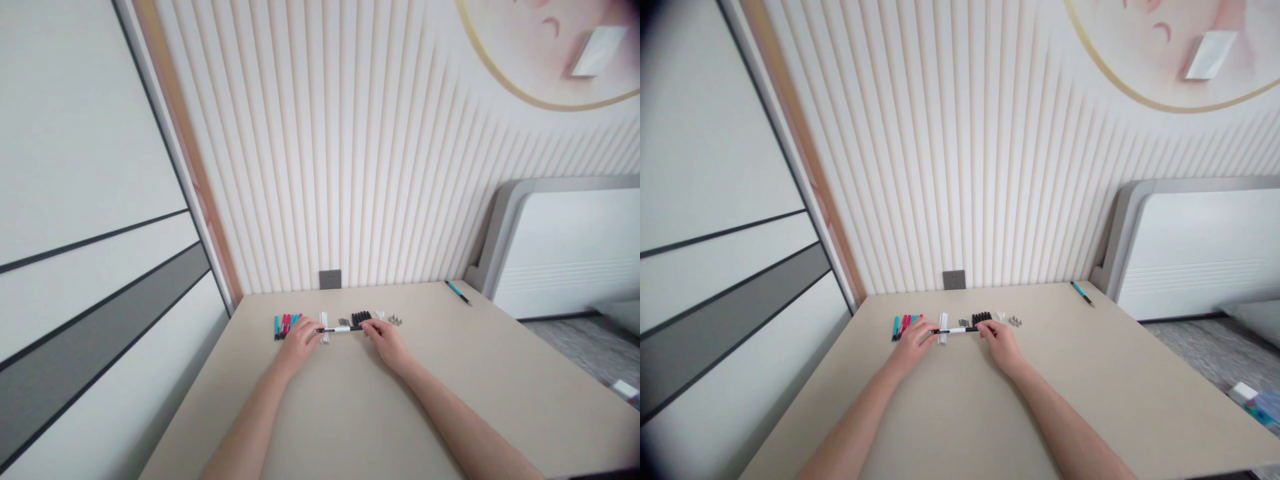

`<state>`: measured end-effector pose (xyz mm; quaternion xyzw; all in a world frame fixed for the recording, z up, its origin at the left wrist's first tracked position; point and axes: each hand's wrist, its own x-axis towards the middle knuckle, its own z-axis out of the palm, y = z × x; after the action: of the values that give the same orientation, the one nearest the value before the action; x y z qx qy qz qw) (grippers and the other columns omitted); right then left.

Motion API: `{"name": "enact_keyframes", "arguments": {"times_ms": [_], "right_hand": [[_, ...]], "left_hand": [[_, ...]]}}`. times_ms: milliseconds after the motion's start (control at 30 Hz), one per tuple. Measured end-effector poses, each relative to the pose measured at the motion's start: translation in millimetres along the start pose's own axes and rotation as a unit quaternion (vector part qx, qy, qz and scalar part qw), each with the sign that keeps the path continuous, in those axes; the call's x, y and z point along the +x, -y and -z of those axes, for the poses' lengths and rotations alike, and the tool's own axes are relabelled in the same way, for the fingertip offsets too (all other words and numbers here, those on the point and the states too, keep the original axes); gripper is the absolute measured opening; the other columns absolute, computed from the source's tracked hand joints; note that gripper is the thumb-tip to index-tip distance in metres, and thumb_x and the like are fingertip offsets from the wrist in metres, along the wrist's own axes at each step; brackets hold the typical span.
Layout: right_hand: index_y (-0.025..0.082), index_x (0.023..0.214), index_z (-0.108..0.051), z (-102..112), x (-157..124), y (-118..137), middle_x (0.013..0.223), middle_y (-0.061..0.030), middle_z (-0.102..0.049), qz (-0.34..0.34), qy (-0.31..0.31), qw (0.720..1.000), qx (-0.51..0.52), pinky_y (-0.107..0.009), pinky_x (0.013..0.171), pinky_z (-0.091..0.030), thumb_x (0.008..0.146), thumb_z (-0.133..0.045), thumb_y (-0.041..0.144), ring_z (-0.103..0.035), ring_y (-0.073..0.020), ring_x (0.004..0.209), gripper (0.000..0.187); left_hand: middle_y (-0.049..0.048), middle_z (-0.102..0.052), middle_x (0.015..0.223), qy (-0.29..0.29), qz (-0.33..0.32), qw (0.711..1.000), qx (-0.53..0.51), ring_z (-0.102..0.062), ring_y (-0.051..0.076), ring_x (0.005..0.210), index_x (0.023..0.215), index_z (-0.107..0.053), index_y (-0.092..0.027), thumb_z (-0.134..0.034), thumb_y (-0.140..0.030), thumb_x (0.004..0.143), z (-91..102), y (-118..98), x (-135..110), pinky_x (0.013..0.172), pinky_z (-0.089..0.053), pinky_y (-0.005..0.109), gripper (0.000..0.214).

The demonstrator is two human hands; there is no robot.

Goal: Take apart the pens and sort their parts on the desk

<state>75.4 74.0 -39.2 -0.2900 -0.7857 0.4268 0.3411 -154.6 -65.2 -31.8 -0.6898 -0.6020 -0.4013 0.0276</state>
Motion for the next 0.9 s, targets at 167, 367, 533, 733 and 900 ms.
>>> {"name": "enact_keyframes", "arguments": {"times_ms": [167,367,533,733,900], "right_hand": [[0.018,0.073,-0.065,-1.2,-0.6,-0.8,0.060,0.0007,-0.054,-0.015,0.007,1.000,0.001,-0.027,0.056,-0.035,0.090,-0.043,0.056,-0.048,-0.0159,0.058,0.047],[0.019,0.065,-0.060,-2.3,0.6,-4.6,0.057,0.0006,-0.052,-0.020,0.003,1.000,-0.012,-0.027,0.055,-0.033,0.092,-0.038,0.058,-0.046,-0.0154,0.056,0.053],[0.019,0.063,-0.057,1.8,0.0,0.3,0.057,0.0017,-0.050,0.000,0.009,1.000,-0.019,-0.027,0.058,-0.034,0.091,-0.042,0.055,-0.048,-0.0158,0.059,0.048],[0.018,0.066,-0.061,3.4,-0.6,0.7,0.061,0.0000,-0.056,0.007,-0.001,1.000,-0.024,-0.027,0.062,-0.038,0.089,-0.045,0.050,-0.052,-0.0168,0.063,0.042],[0.019,0.074,-0.068,3.6,-1.6,-1.4,0.074,-0.0043,-0.067,0.028,-0.024,0.999,-0.023,-0.030,0.069,-0.043,0.089,-0.048,0.048,-0.058,-0.0206,0.073,0.038]], "left_hand": [[0.0041,-0.068,0.092,-0.022,0.000,1.000,-0.003,-0.062,0.019,0.090,0.096,-0.068,-0.022,-0.056,-0.023,0.091,1.7,2.0,1.1,0.089,-0.049,0.038,0.012],[0.0046,-0.068,0.091,-0.014,0.009,0.999,-0.037,-0.062,0.020,0.090,0.095,-0.068,-0.022,-0.057,-0.024,0.091,1.2,2.6,1.2,0.087,-0.050,0.038,0.013],[0.0045,-0.066,0.092,-0.010,0.018,0.998,-0.053,-0.062,0.020,0.091,0.095,-0.069,-0.022,-0.058,-0.025,0.090,0.9,1.5,1.1,0.088,-0.049,0.038,0.012],[0.0055,-0.063,0.097,-0.002,0.036,0.998,-0.053,-0.060,0.020,0.094,0.092,-0.068,-0.021,-0.057,-0.025,0.090,3.5,-4.8,1.7,0.088,-0.049,0.037,0.011],[0.0050,-0.062,0.097,0.008,0.038,0.998,-0.055,-0.059,0.020,0.094,0.090,-0.067,-0.021,-0.057,-0.026,0.091,3.6,-6.9,2.0,0.089,-0.048,0.036,0.011]]}}
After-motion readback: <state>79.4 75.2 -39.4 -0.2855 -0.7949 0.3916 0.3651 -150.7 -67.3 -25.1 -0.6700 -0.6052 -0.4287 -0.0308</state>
